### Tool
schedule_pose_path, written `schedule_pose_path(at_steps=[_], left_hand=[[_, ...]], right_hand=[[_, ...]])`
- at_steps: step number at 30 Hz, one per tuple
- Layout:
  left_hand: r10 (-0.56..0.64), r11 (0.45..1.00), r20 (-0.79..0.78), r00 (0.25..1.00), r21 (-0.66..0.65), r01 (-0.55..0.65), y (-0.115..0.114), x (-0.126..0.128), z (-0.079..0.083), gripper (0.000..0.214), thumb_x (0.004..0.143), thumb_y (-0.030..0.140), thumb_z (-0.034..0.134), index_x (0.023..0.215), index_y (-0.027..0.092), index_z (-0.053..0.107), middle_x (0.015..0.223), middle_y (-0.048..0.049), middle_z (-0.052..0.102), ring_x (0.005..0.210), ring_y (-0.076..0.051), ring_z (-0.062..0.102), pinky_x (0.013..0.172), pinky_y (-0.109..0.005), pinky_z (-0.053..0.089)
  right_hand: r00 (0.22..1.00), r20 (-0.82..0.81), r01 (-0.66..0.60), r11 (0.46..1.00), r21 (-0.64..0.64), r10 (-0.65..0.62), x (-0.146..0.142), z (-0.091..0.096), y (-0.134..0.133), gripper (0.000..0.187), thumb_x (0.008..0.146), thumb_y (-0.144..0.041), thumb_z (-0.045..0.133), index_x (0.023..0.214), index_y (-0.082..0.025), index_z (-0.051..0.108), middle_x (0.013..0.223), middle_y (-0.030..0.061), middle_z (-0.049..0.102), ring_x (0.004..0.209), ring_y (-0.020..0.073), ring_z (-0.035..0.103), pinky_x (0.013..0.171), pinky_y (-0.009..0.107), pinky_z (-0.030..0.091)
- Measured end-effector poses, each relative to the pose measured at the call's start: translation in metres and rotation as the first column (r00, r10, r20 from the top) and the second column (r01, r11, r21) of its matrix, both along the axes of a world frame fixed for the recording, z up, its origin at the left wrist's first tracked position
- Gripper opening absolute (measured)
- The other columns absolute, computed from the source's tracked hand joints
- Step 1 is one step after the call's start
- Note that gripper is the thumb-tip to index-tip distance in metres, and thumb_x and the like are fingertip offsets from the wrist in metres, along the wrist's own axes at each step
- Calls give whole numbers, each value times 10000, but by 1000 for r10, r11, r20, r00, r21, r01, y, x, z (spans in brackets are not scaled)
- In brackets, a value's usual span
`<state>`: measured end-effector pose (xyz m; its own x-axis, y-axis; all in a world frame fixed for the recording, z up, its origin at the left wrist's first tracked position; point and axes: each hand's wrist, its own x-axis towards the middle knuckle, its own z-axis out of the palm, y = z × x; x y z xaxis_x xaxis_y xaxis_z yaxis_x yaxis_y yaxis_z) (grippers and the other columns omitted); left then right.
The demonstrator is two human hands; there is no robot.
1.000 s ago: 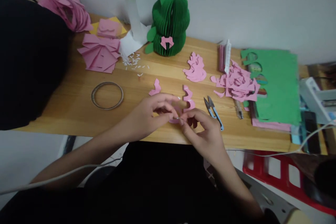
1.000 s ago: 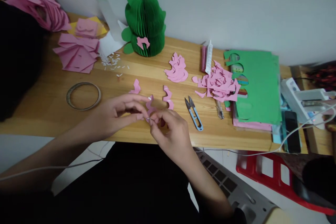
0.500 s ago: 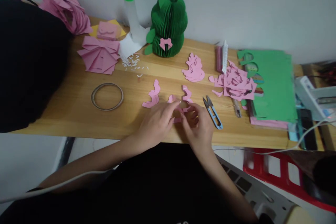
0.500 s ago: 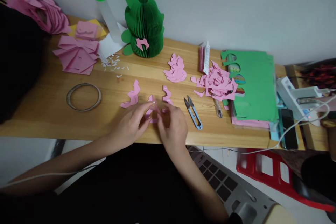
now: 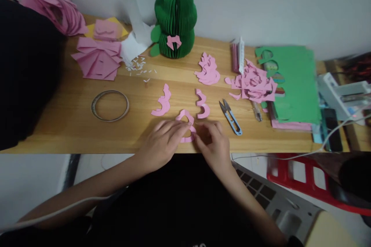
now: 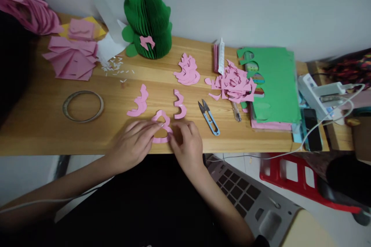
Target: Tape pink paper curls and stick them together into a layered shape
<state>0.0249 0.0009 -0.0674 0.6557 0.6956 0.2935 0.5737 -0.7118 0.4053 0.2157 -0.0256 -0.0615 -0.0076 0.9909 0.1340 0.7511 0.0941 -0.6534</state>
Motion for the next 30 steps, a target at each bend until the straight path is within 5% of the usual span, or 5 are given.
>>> schedule_pose_path(at_steps=[7, 13, 21, 30], left_hand=[[-81, 993, -113, 990, 72, 90, 4, -3, 1, 423, 893, 7, 444, 1285, 113, 561, 1230, -103, 694, 1116, -262, 622, 864, -388, 494], [-91, 995, -90, 992, 40, 95, 2, -7, -5, 424, 905, 23, 445, 1264, 196, 593, 1229, -60, 697, 1135, -255, 604, 891, -389, 458], [-90, 994, -34, 995, 55, 91, 6, -7, 1, 285, 964, 87, 412, 1093, 162, 655, 1168, -59, 724, 1074, -246, 631, 841, -353, 440], [-83, 991, 17, 996, 110, 81, 6, -5, -2, 284, 996, 116, 381, 1110, 129, 640, 1141, -68, 730, 1054, -241, 626, 815, -353, 435]], right_hand=[[980, -175, 71, 987, -144, -96, -1, 4, 6, 137, 797, -234, 628, 929, -199, 644, 817, 42, 656, 653, 164, 579, 597, 301, 490], [860, -443, 22, 887, -462, -252, 0, 13, 29, 186, 789, -360, 634, 756, -177, 648, 670, 27, 662, 569, 143, 583, 561, 283, 473], [910, -286, 102, 828, -551, -302, -13, 12, 33, 202, 769, -360, 622, 735, -170, 683, 604, 22, 654, 519, 143, 554, 527, 287, 431], [922, -197, 178, 816, -549, -333, -18, 9, 31, 181, 770, -343, 625, 744, -171, 675, 591, 21, 650, 524, 144, 571, 521, 266, 427]])
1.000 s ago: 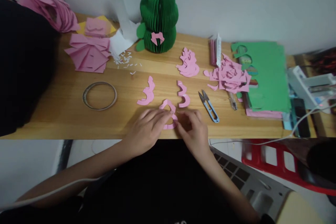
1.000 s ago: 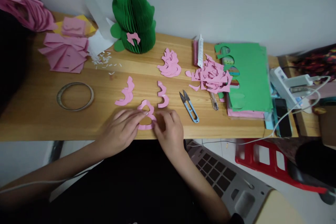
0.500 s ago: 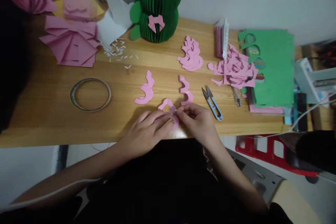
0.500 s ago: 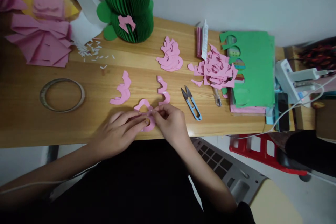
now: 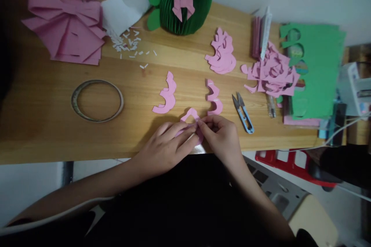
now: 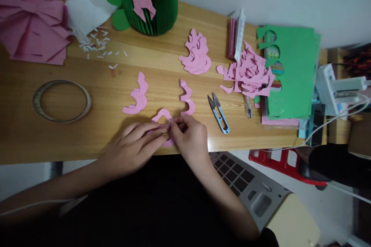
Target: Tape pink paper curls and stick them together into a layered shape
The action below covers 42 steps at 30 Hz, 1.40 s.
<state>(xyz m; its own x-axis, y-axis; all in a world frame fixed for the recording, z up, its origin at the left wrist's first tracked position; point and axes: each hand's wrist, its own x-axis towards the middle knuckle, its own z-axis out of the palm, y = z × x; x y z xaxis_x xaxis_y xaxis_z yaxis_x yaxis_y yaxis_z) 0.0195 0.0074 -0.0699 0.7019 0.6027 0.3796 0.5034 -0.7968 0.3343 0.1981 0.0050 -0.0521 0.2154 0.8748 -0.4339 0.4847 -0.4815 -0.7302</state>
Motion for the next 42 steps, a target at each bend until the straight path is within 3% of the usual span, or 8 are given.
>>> schedule_pose_path(at_steps=[11, 20, 27, 31, 36, 39, 42], left_hand=[[-15, 999, -22, 1000, 37, 16, -1, -1, -1, 272, 981, 95, 403, 1033, 119, 669, 1131, -83, 731, 1042, -237, 628, 816, -346, 455], [0, 997, -21, 1000, 77, 2, 0, 0, 0, 288, 983, 96, 390, 971, 122, 676, 1022, -79, 754, 1016, -227, 643, 816, -334, 455], [-21, 998, -23, 1000, 62, 22, 1, -1, 0, 289, 986, 103, 388, 955, 126, 674, 1058, -102, 741, 1028, -229, 633, 822, -341, 445], [-23, 999, -12, 1000, 43, 24, 1, 0, 0, 285, 987, 107, 389, 1016, 118, 672, 1066, -94, 740, 1034, -228, 627, 823, -336, 435], [-21, 1000, 3, 1000, -17, 21, 1, -1, 0, 260, 958, 85, 419, 1068, 122, 652, 1104, -88, 726, 1055, -235, 609, 831, -347, 439], [-32, 982, 59, 998, -186, 43, 4, -3, 1, 276, 897, 46, 453, 1076, 143, 640, 1121, -73, 714, 1094, -240, 581, 859, -370, 451], [-9, 930, 134, 991, -364, 58, 8, -6, 2, 364, 801, 0, 481, 1096, 152, 629, 1111, -68, 698, 1089, -223, 562, 899, -371, 466]], right_hand=[[986, 162, -38, 999, -12, 39, -8, 6, 2, 179, 800, -321, 591, 723, -177, 663, 592, 46, 685, 543, 181, 630, 544, 292, 438], [904, 416, -89, 995, -40, 98, -16, 15, 8, 129, 771, -278, 637, 692, -186, 681, 598, 42, 704, 515, 169, 613, 525, 277, 401], [894, 419, -111, 984, -138, 159, -17, 21, 16, 87, 761, -229, 664, 695, -177, 686, 652, 62, 739, 576, 194, 661, 559, 286, 426], [884, 435, -115, 981, -158, 174, -11, 21, 18, 175, 763, -269, 675, 607, -190, 669, 578, 40, 702, 519, 170, 603, 525, 276, 381], [946, 293, -97, 983, -153, 139, 2, 14, 15, 296, 765, -376, 667, 541, -185, 629, 489, 9, 602, 460, 128, 496, 481, 264, 323], [987, 149, -51, 995, -85, 63, 7, 8, 7, 278, 758, -373, 651, 562, -180, 610, 514, 4, 589, 490, 124, 498, 478, 254, 328], [998, -60, -4, 1000, -26, 2, 9, 10, -2, 248, 766, -385, 647, 641, -173, 623, 563, -5, 592, 505, 109, 489, 473, 240, 341]])
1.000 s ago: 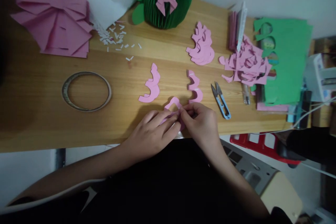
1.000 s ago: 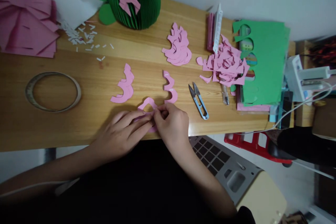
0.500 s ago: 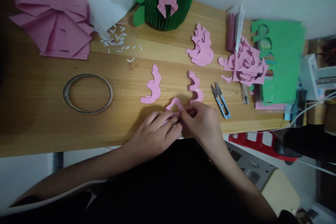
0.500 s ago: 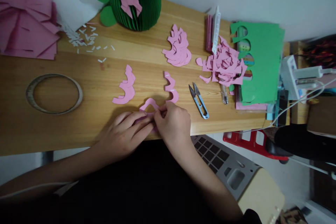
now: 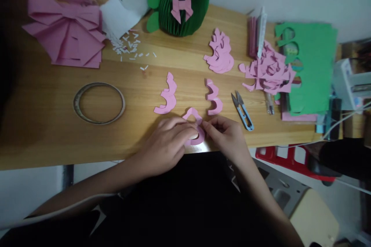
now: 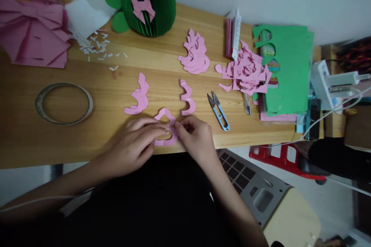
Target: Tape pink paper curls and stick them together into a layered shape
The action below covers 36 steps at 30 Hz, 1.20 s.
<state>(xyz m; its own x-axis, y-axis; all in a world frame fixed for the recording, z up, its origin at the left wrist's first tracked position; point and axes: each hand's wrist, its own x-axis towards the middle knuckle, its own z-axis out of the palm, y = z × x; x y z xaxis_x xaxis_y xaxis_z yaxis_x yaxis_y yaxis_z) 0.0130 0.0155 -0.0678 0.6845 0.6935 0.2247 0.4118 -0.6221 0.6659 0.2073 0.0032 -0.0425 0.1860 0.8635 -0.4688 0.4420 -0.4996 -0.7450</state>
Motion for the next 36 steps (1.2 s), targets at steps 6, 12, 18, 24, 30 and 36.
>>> schedule_pose_path(at_steps=[6, 12, 18, 24, 30, 36], left_hand=[[31, 996, 47, 998, -83, -27, 0, -1, -3, 441, 811, -1, 511, 1202, 189, 586, 1180, -56, 668, 1094, -203, 550, 923, -379, 473], [34, 998, 37, 999, -61, -32, -1, 0, -4, 445, 816, -12, 513, 1220, 160, 582, 1196, -65, 675, 1075, -198, 548, 920, -379, 474], [17, 998, 18, 1000, -55, -16, -2, 0, -4, 466, 823, 6, 510, 1258, 165, 566, 1214, -73, 673, 1108, -214, 540, 939, -409, 474], [1, 990, -27, 1000, 142, 2, -4, 1, -6, 410, 864, 43, 491, 1256, 129, 576, 1237, -79, 676, 1112, -241, 555, 922, -412, 494], [5, 948, -134, 991, 316, 38, -5, 3, -2, 360, 908, 65, 446, 1236, 84, 595, 1250, -91, 688, 1091, -255, 607, 844, -402, 506], [-12, 955, -152, 988, 291, 56, -5, 2, -2, 361, 920, 73, 426, 1236, 98, 600, 1244, -103, 688, 1109, -254, 608, 852, -408, 501]], right_hand=[[923, -379, 48, 998, -46, -61, -4, 10, -14, 184, 746, -338, 727, 844, -186, 691, 706, 4, 683, 520, 94, 541, 462, 224, 404], [892, -430, 120, 990, -71, -139, -6, 5, -18, 214, 720, -365, 764, 793, -176, 693, 671, 0, 680, 509, 89, 548, 446, 220, 454], [860, -471, 145, 980, -139, -194, -7, 5, -15, 249, 675, -369, 794, 745, -160, 679, 616, -8, 684, 430, 59, 499, 398, 193, 431], [843, -493, 164, 975, -149, -217, -7, 6, -14, 243, 665, -365, 802, 735, -158, 697, 601, -9, 689, 400, 48, 489, 372, 180, 412], [861, -453, 183, 972, -148, -231, -6, 7, -16, 344, 614, -460, 837, 709, -155, 709, 603, 2, 697, 388, 46, 487, 367, 183, 417], [873, -434, 163, 973, -166, -221, -4, 4, -15, 349, 630, -472, 829, 691, -159, 686, 598, -1, 690, 380, 45, 485, 350, 174, 390]])
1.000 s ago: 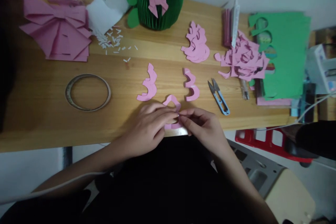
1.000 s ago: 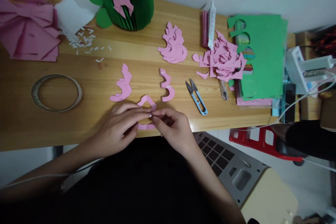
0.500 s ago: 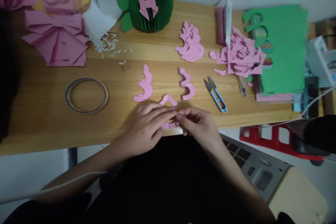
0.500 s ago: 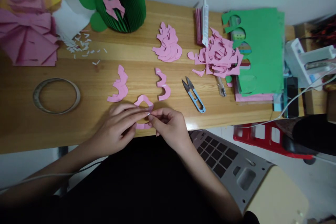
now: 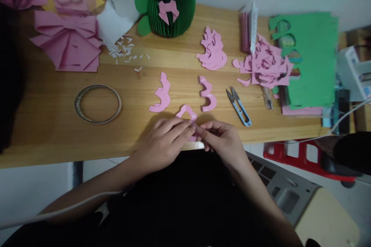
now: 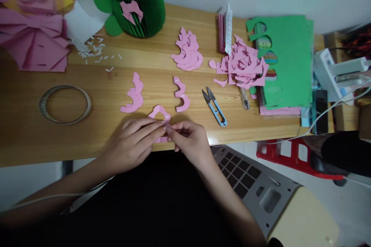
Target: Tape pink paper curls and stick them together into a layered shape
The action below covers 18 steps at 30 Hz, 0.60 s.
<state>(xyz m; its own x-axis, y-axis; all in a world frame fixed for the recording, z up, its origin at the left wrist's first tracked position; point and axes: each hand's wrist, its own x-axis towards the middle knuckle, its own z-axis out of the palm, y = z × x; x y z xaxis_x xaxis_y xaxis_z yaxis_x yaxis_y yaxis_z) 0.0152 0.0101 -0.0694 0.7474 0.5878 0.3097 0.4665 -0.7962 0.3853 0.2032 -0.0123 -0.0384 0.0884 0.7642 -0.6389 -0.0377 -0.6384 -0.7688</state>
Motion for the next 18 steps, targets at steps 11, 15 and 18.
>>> schedule_pose_path(at_steps=[11, 15, 18], left_hand=[[14, 998, -31, 999, 54, -12, -1, 2, 1, 352, 928, 73, 442, 1238, 102, 607, 1248, -83, 690, 1095, -245, 604, 839, -382, 481], [16, 997, -48, 999, 78, -12, -2, 2, 2, 337, 927, 68, 454, 1216, 110, 620, 1232, -74, 699, 1090, -245, 605, 839, -380, 471], [12, 997, -44, 999, 79, -9, -2, 2, 1, 328, 931, 77, 462, 1216, 107, 620, 1232, -70, 700, 1087, -250, 605, 839, -381, 466]], right_hand=[[1000, -21, 0, 999, -34, 0, 4, 0, -2, 332, 611, -430, 847, 738, -149, 723, 613, 10, 707, 361, 43, 492, 330, 164, 367], [1000, 3, 5, 999, -47, -5, 4, 3, -2, 347, 599, -460, 847, 712, -152, 733, 616, 23, 718, 358, 51, 505, 325, 169, 376], [1000, 14, 11, 998, -56, -10, 4, 4, -1, 363, 565, -475, 861, 687, -157, 735, 602, 23, 718, 350, 53, 506, 319, 171, 382]])
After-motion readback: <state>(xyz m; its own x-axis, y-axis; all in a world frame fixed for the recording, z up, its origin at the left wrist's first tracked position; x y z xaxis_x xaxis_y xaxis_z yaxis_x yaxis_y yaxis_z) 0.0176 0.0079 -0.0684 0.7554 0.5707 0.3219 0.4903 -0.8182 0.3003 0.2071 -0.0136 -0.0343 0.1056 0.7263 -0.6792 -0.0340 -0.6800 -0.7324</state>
